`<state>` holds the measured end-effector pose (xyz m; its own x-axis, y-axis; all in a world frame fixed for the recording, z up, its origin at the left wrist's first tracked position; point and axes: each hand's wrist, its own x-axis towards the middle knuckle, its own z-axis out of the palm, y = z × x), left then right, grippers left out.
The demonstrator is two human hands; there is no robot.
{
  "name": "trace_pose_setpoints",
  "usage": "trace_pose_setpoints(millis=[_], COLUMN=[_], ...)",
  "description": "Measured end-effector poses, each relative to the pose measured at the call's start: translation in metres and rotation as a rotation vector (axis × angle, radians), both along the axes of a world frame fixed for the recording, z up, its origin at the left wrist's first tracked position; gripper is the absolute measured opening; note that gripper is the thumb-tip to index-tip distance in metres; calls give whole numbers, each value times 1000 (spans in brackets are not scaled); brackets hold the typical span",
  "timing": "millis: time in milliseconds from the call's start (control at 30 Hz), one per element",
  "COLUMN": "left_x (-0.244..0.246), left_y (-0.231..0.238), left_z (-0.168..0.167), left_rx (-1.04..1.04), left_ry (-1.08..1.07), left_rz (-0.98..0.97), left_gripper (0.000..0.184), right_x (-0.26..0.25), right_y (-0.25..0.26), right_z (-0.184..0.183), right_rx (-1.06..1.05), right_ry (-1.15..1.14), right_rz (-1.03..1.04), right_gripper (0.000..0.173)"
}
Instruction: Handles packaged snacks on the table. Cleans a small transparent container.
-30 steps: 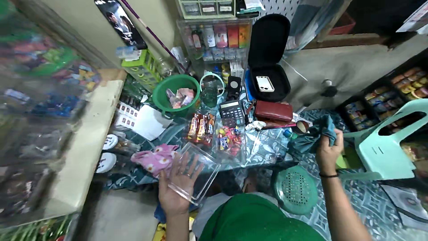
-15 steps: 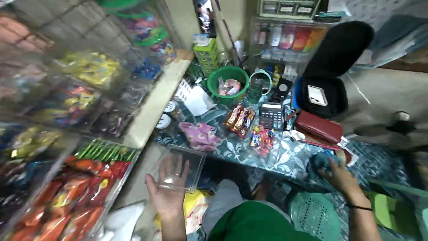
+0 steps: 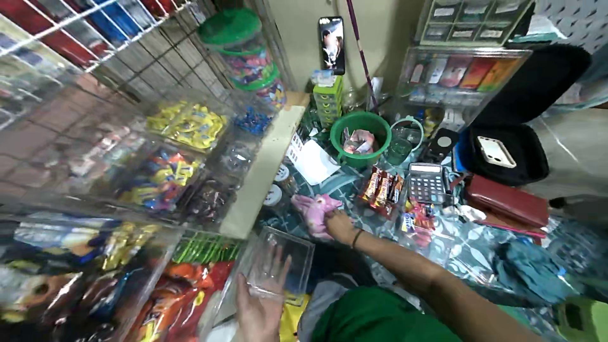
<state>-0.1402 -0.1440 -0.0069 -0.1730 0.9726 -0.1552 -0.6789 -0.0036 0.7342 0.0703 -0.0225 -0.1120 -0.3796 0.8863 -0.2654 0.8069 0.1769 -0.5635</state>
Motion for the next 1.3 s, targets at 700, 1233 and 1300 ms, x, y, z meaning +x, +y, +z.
trace_pose_setpoints(millis=[700,1233,1300], left_x=[105,115,119], left_y=[87,119,119], left_z=[28,19,19], left_rx=[193,86,47], left_ry=[3,-137,-127], left_rz=[-815,-974,-898], left_gripper=[105,94,82], right_x=[39,62,36], right_y=[-40,-44,-34], right_z=[122,134,130], right_rx=[956,878,849], right_ry=[70,-114,-76], right_rz=[-473,-453,-406], right_gripper=[46,43,46])
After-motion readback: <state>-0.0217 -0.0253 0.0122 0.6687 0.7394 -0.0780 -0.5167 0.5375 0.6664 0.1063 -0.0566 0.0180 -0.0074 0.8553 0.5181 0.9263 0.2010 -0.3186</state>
